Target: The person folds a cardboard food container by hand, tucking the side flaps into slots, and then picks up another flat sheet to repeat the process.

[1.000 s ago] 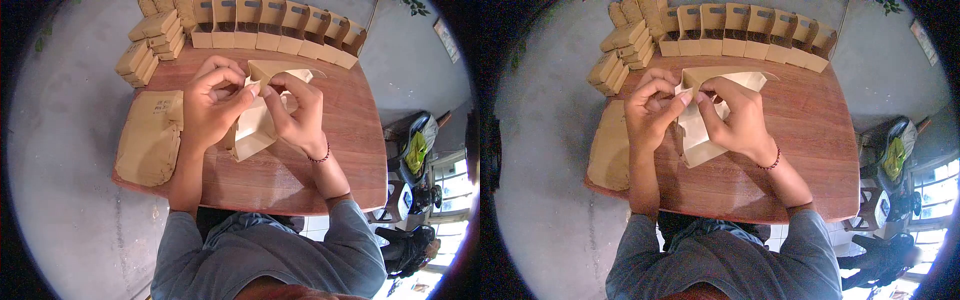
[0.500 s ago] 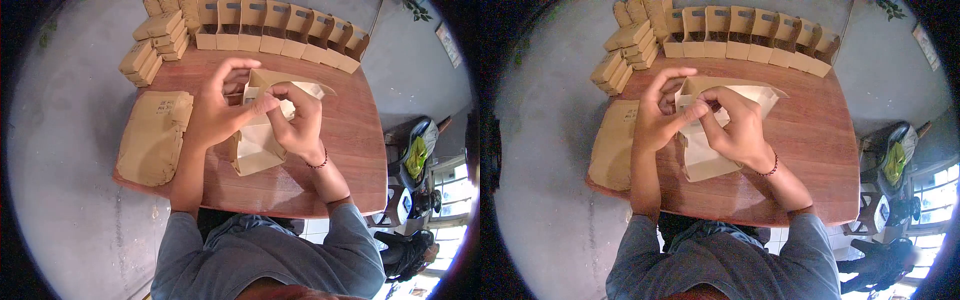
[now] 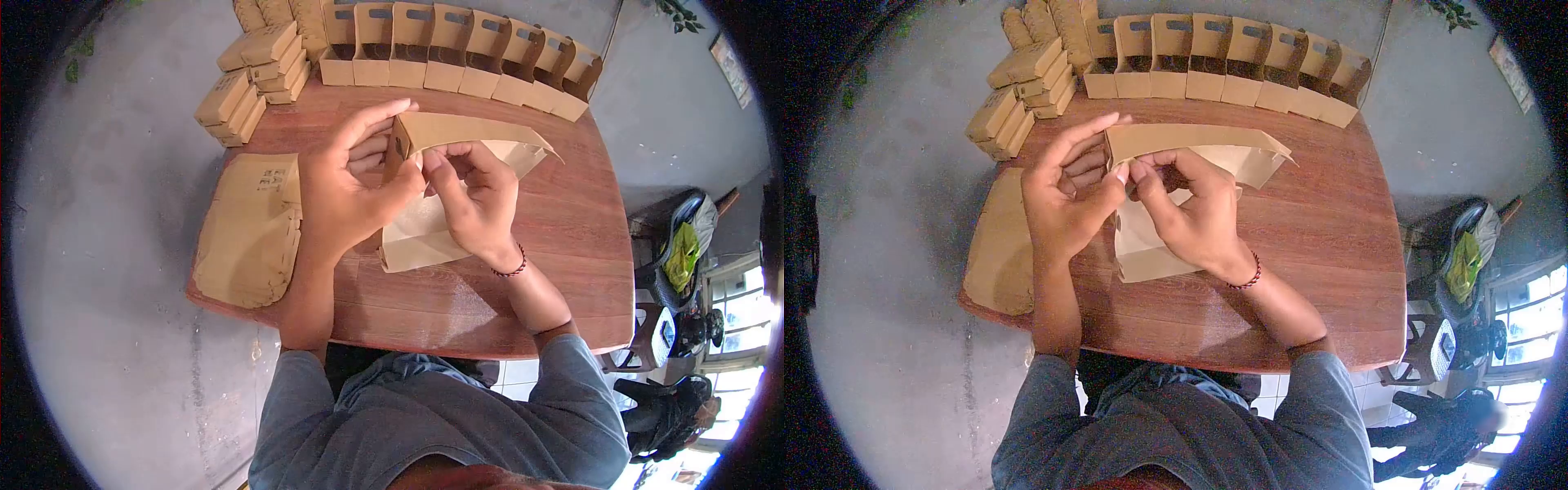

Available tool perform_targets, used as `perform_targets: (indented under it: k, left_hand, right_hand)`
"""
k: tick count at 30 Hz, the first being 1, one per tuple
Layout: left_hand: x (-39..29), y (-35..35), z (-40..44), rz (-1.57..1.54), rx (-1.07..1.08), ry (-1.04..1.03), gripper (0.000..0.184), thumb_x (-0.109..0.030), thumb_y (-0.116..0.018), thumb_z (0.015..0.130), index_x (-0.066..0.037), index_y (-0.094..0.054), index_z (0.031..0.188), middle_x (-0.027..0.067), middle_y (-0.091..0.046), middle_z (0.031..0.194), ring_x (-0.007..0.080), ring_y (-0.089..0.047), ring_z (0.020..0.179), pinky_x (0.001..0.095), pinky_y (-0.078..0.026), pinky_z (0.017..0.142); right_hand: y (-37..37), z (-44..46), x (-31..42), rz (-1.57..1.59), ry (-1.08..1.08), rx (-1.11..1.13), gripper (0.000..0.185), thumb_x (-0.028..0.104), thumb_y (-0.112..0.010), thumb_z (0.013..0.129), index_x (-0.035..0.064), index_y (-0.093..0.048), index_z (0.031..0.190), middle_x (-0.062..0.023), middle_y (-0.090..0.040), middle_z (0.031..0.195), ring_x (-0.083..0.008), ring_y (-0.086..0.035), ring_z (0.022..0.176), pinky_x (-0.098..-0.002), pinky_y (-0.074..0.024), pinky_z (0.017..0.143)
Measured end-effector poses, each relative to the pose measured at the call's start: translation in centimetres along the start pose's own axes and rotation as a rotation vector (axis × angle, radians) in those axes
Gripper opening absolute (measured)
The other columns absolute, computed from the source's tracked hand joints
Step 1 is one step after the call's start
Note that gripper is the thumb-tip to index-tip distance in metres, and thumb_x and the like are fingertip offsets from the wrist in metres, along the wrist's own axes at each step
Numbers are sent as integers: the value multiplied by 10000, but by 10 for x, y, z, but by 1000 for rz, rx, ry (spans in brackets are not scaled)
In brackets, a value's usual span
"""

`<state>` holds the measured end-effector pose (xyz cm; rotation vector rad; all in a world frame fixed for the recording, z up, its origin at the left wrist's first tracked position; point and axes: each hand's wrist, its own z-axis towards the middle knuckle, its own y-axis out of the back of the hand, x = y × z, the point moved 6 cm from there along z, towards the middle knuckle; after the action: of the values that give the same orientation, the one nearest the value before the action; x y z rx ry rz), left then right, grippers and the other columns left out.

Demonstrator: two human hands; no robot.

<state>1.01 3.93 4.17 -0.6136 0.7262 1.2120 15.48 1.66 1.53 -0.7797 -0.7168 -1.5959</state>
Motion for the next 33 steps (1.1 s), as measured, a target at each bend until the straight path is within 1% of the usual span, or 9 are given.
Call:
perform_targets:
  k: [6,8,14,17,22,24,27,30,33]
  left_hand:
    - [-8,-5,-6,546,-57,-202,484,24,-659,827,7,-588,1305,169,-716,1058,180,-712,913,287,-576,776]
    - [-11,-11,-8,706,-85,-335,477,-1,-665,835,-39,-607,1307,155,-722,843,176,-724,746,290,-557,662]
    - [-10,-21,-11,888,-103,-429,400,-96,-658,873,-57,-611,1269,157,-719,864,278,-720,711,354,-565,593]
    - [-6,-14,-7,897,-172,-374,346,-55,-653,879,-75,-674,1224,152,-690,753,212,-670,588,334,-505,558]
    - [11,29,12,894,-356,-469,249,-46,-641,883,-54,-705,1123,153,-728,877,215,-716,714,307,-544,624]
    - [9,45,14,918,-415,-466,217,-24,-630,874,-28,-708,1077,149,-734,913,233,-736,775,314,-570,655]
    - [10,68,19,877,-487,-300,193,-22,-643,876,4,-707,1056,156,-740,909,196,-737,788,297,-572,682]
    - [12,83,19,699,-607,-277,178,-19,-646,892,38,-697,1053,165,-742,918,166,-726,814,286,-575,705]
    - [10,85,19,573,-630,-312,161,-4,-645,902,54,-690,1046,176,-737,922,159,-714,831,283,-578,719]
  right_hand:
    - [-2,1,-13,80,-51,-62,119,67,-649,918,-45,-677,950,-118,-723,829,-127,-693,741,-262,-547,686]
    - [1,2,-8,-39,117,-101,116,54,-644,919,-45,-678,969,-118,-725,850,-125,-691,746,-262,-546,690]
    - [1,1,-8,-109,-9,-124,116,53,-652,912,-43,-690,966,-121,-728,847,-123,-688,753,-260,-537,670]
    - [-4,4,-4,-167,-75,2,127,64,-666,896,-33,-700,970,-149,-724,838,-141,-697,741,-262,-536,651]
    - [-9,-11,47,-314,179,229,146,69,-721,821,-12,-705,942,-165,-693,772,-229,-698,680,-307,-552,643]
    - [-2,-23,74,-347,556,251,148,57,-753,788,2,-695,912,-154,-698,801,-254,-689,671,-311,-547,623]
    - [25,-25,90,-371,770,10,189,58,-789,756,7,-683,905,-142,-696,818,-219,-673,667,-283,-527,605]
    - [42,4,80,-349,560,-333,235,68,-798,755,-3,-677,944,-114,-687,810,-175,-643,653,-259,-502,593]
    - [46,20,53,-504,336,-122,224,82,-799,769,-5,-680,938,-95,-673,781,-142,-615,654,-257,-490,594]
